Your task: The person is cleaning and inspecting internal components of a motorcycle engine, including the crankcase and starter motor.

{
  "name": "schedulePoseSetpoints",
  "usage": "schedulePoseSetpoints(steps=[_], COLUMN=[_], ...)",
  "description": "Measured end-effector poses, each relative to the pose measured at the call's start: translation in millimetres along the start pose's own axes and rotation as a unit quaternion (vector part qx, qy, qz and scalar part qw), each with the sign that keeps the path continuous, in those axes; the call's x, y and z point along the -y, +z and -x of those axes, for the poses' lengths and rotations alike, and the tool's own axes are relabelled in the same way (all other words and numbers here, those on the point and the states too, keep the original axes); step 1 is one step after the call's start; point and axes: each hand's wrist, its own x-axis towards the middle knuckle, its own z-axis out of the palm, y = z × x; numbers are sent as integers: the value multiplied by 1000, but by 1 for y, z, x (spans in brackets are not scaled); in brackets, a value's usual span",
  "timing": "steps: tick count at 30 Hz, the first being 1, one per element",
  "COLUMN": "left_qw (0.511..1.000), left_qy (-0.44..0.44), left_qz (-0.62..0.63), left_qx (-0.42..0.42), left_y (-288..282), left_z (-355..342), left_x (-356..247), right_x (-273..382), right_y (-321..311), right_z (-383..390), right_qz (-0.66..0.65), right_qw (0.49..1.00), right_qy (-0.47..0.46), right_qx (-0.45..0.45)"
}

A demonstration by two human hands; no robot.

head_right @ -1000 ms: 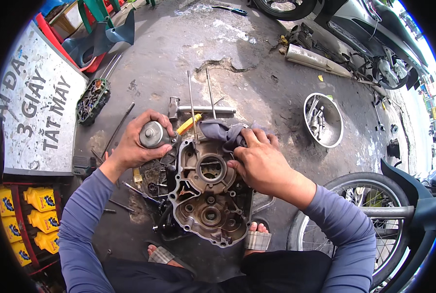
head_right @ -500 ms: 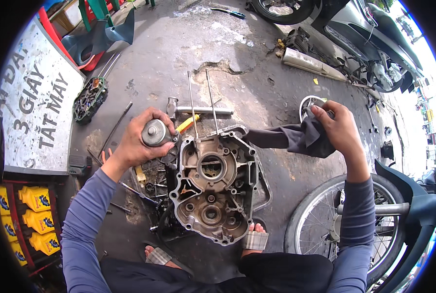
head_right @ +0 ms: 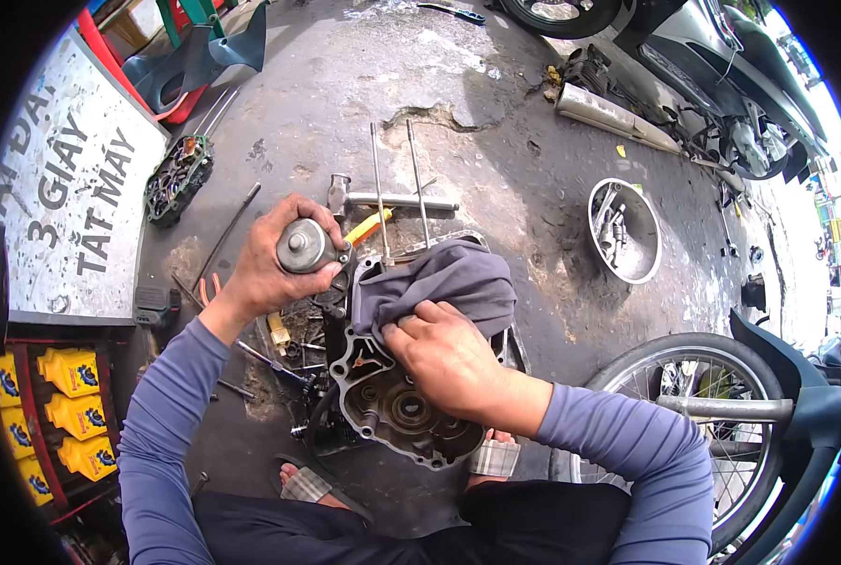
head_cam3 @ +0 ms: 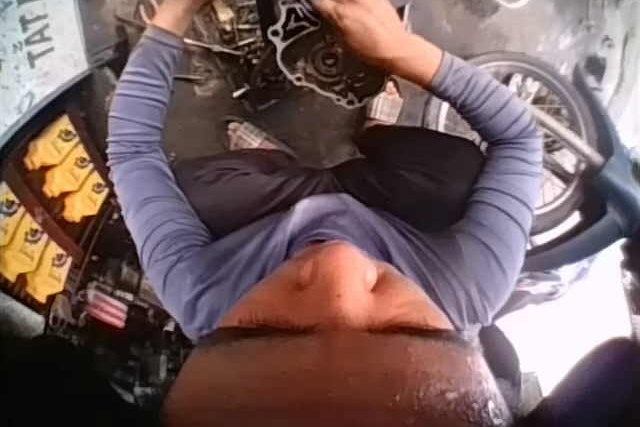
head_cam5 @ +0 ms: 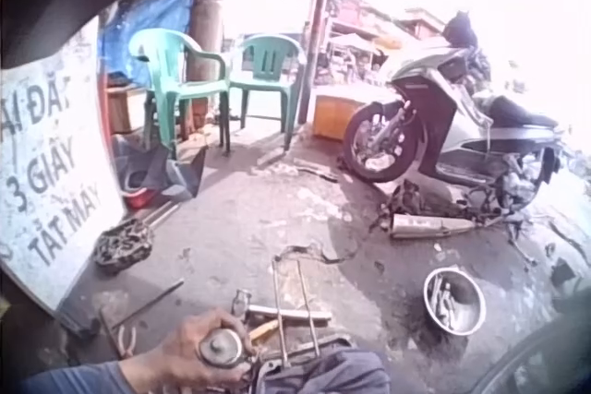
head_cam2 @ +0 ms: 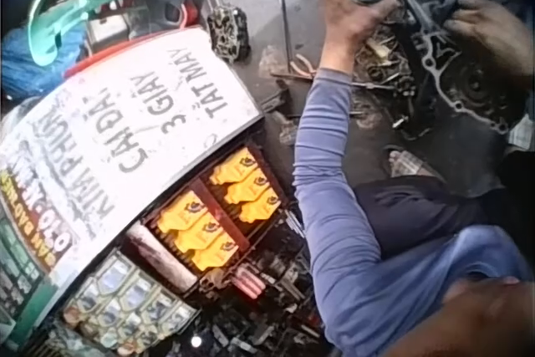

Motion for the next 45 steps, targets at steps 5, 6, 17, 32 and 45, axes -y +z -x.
schedulePoseSetpoints(steps=[5,6,17,32,45], left_qw=[1000,1000,999,999,994], left_qy=[-9,-10,22,23,45], left_qz=[0,1,-45,-45,-96], left_qx=[2,3,17,-14,8], left_y=[1,1,-3,-1,-11], left_z=[0,1,-2,5,3], left_x=[-3,-3,-3,0,4], right_x=[-8,-14,-24,28,40], right_y=[-29,-35,-49,-84,-10], right_z=[8,8,-7,27,53], right_qz=[60,53,228,19,267], right_qw=[992,989,961,987,950], right_qy=[-81,-98,-148,155,-33], right_qx=[71,99,57,48,156])
